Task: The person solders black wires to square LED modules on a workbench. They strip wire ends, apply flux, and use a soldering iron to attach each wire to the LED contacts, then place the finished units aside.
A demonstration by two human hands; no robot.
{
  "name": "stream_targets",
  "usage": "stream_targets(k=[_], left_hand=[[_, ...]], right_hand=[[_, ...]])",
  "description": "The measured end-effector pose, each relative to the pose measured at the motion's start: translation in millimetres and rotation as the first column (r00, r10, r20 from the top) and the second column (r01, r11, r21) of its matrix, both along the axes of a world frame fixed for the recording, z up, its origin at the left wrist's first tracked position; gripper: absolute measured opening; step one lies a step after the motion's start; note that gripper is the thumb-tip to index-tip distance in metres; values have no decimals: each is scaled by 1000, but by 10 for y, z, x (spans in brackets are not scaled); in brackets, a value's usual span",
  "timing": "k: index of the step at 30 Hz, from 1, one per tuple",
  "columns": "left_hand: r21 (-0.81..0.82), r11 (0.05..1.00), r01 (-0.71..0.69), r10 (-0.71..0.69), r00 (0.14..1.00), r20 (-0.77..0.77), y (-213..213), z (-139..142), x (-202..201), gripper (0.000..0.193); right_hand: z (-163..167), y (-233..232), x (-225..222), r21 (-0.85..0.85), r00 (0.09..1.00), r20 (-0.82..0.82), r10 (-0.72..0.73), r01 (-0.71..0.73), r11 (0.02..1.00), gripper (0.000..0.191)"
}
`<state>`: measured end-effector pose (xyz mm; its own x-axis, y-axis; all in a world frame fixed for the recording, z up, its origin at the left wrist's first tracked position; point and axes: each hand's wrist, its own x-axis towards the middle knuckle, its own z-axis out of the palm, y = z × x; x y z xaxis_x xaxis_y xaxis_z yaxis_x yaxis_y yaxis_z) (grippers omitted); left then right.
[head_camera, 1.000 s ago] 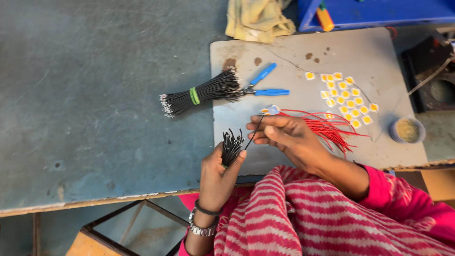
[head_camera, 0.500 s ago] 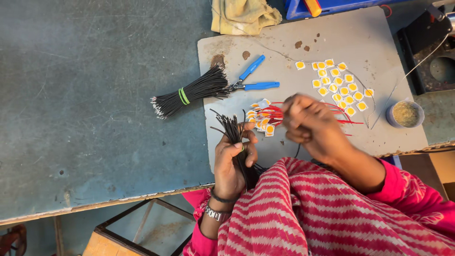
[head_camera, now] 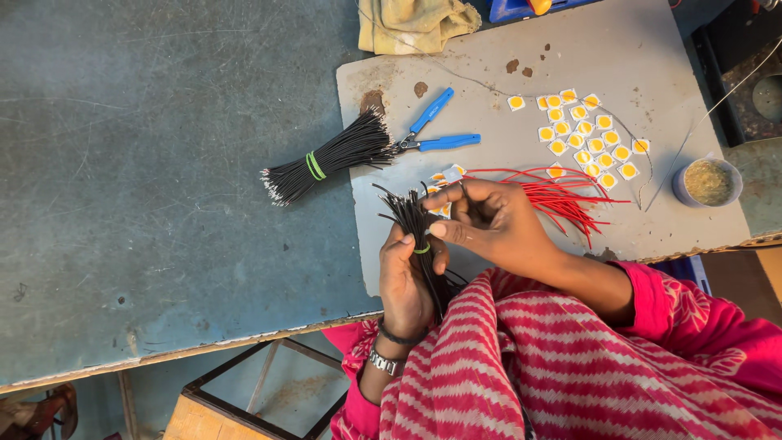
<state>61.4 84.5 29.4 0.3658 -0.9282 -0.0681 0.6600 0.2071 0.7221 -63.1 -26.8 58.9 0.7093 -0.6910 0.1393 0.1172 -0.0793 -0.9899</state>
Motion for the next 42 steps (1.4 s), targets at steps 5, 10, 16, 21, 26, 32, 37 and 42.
stream_targets(k=[5,10,16,21,26,32,37,42], left_hand=[[12,1000,-2,1,999,48,15,-83,-13,30],[0,1000,-21,21,998,57,10,-169,-37,33],[11,1000,-13,13,999,40,27,-155,-63,36],[9,1000,-10,10,999,35,25,-97,-77,40],[-27,999,24,-24,1000,-4,49,-109,-83,41],[-89,995,51,-53,998,-28,70,-156,-73,36],[-69,997,45,-46,999,-25,73,-157,-74,38],[-63,997,43,-44,999,-25,51,-168,-93,39]], right_hand=[[138,3,83,21,991,-130,-13,16,1000,30],[157,9,133,-115,967,-248,-53,25,993,32],[122,45,141,100,988,-152,24,-9,995,28],[142,37,116,194,991,-103,81,-60,979,26],[136,14,93,213,990,-7,142,-137,967,20],[122,-1,88,255,985,44,166,-171,952,17],[111,6,93,269,985,47,164,-171,948,18],[87,9,83,272,988,53,148,-157,949,18]])
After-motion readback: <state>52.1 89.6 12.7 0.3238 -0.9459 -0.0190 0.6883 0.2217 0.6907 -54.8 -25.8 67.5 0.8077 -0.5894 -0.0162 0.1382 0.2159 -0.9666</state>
